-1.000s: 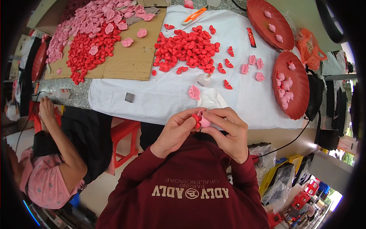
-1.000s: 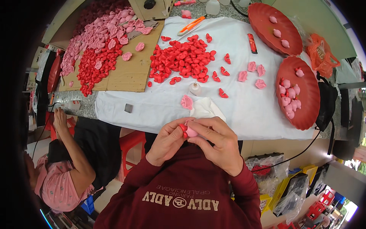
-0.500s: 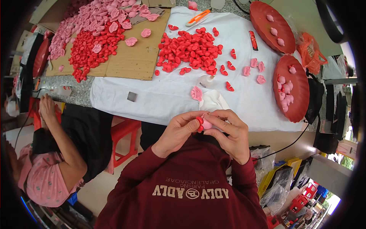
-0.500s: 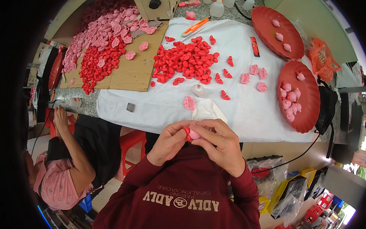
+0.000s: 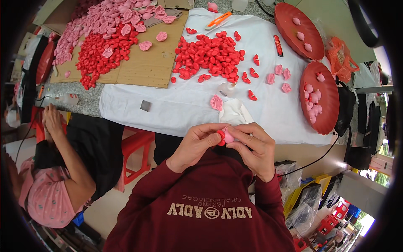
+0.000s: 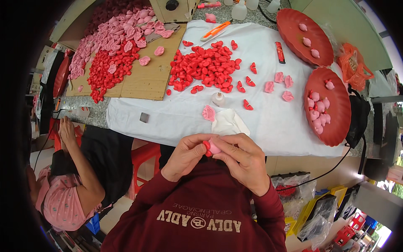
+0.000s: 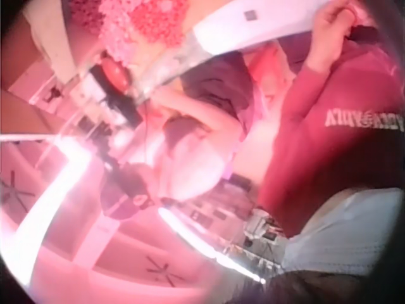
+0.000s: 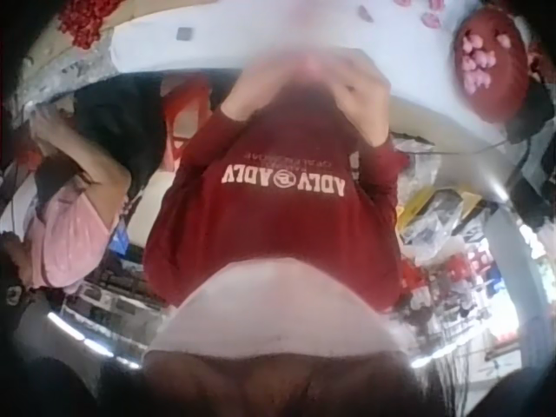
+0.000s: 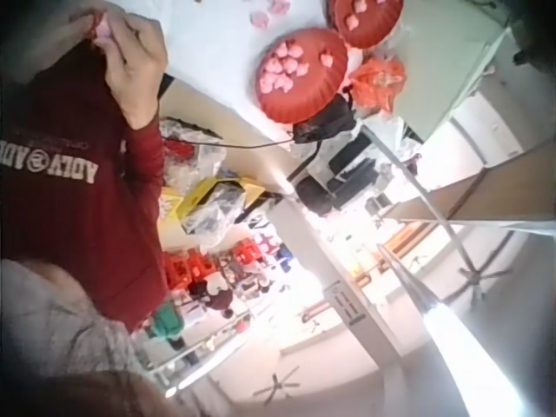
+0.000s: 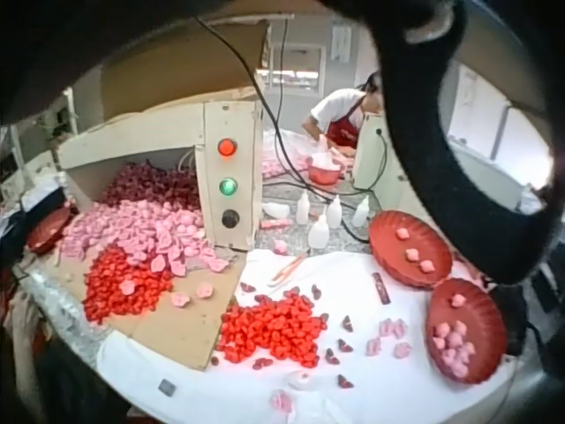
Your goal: Assembling small decorative clay items by attaching pink and red clay pieces to a white clay base.
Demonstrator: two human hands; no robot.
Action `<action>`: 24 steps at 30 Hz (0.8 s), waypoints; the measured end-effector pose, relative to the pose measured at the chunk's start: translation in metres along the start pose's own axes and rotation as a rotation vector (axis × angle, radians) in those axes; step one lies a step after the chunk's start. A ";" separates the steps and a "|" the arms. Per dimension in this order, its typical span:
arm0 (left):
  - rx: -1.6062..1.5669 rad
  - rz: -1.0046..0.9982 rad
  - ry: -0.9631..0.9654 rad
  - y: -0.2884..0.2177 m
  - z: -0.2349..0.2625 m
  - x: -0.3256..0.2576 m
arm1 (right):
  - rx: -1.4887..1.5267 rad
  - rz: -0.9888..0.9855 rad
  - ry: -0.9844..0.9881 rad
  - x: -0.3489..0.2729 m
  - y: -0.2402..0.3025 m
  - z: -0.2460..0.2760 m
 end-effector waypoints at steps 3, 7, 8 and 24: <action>-0.005 0.017 0.010 0.000 0.001 0.000 | -0.011 -0.009 0.003 0.000 -0.001 -0.001; -0.017 0.036 -0.011 0.001 0.005 -0.001 | -0.013 -0.013 0.008 0.001 -0.003 -0.002; -0.018 0.035 -0.011 0.002 0.006 -0.001 | -0.017 0.004 0.007 0.001 -0.002 -0.002; -0.072 0.082 -0.008 0.005 0.007 0.003 | 0.024 0.060 0.071 0.005 -0.001 -0.004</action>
Point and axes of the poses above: each hand's wrist, its own x-axis towards the middle knuckle, its own z-axis out of the back of the hand, y = z × x, the point moved 8 cm from there along x, towards the middle knuckle, and after that the axes turned 3 degrees about -z, right-handed, at the moved point
